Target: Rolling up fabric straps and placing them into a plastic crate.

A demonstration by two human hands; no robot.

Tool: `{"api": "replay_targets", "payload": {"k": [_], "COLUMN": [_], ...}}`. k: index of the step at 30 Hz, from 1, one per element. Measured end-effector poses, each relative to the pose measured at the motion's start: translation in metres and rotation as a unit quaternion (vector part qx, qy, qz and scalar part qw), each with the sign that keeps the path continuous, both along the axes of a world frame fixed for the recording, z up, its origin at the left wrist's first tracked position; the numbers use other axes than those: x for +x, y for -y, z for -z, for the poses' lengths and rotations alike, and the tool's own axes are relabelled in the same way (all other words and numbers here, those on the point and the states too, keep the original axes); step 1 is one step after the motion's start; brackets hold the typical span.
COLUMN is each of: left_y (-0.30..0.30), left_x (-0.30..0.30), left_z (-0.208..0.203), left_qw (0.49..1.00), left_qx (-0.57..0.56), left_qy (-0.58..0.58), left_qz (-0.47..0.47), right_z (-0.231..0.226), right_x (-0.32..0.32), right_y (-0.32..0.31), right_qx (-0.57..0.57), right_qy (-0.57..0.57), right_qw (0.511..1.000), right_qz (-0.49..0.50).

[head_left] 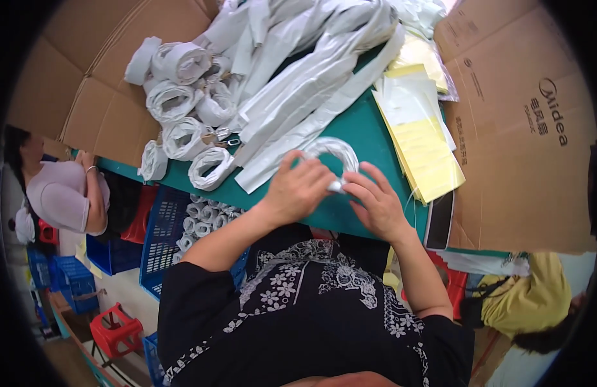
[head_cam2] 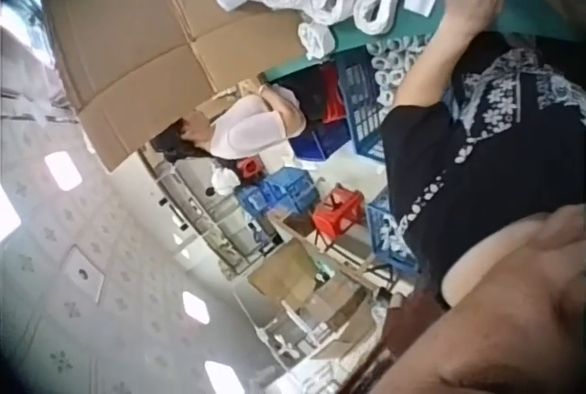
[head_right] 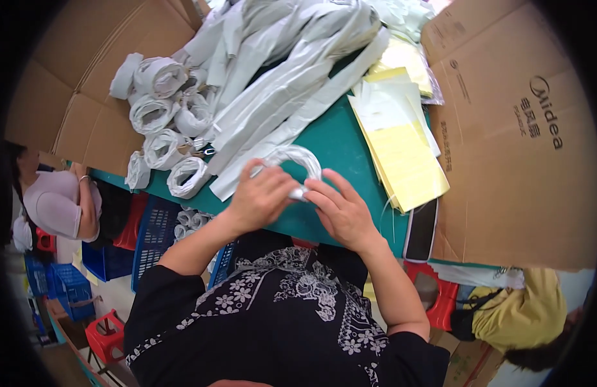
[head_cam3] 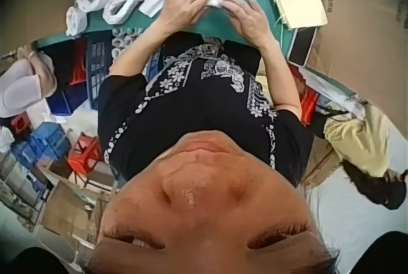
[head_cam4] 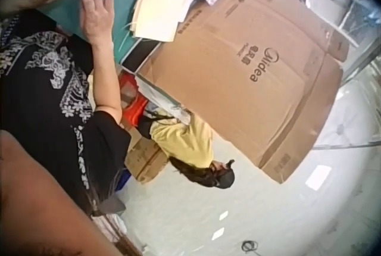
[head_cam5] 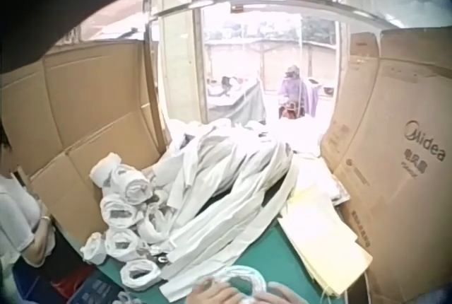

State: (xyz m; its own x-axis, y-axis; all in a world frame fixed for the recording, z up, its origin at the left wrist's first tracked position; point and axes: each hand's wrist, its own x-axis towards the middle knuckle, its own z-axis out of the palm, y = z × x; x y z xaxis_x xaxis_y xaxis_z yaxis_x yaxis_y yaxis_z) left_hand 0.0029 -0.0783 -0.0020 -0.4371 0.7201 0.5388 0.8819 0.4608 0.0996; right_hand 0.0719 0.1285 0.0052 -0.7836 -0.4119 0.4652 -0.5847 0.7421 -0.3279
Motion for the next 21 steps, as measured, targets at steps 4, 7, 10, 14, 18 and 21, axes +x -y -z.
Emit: {"api": "replay_targets", "payload": {"k": [4,7,10,14,18,21], "left_y": [0.057,0.108,0.161,0.203,0.128,0.085], "left_x": [-0.078,-0.156,-0.233,-0.271,-0.218,-0.153], "left_z": [-0.04,-0.099,-0.123,-0.092,-0.1,-0.062], "left_qw": [0.946,0.889,0.882,0.874,0.923,0.978], "left_qx": [0.069,0.083,0.047,-0.054,0.098,0.141], "left_qy": [-0.221,-0.297,-0.281,-0.199,-0.24,0.064], "left_qz": [-0.228,-0.339,-0.375,-0.44,-0.283,-0.14], "right_z": [-0.003,0.018,0.045,0.07,0.068,0.071], "right_x": [-0.006,-0.023,-0.051,-0.11,-0.167,-0.186], "right_y": [-0.002,-0.007,-0.002,0.011,0.015,0.021], "right_qx": [-0.091,-0.168,-0.243,-0.357,-0.391,-0.341], "right_qy": [-0.025,0.032,0.148,0.265,0.378,0.464], "right_qw": [0.989,0.972,0.935,0.852,0.777,0.742], "right_qz": [0.11,0.161,0.212,0.276,0.318,0.342]}}
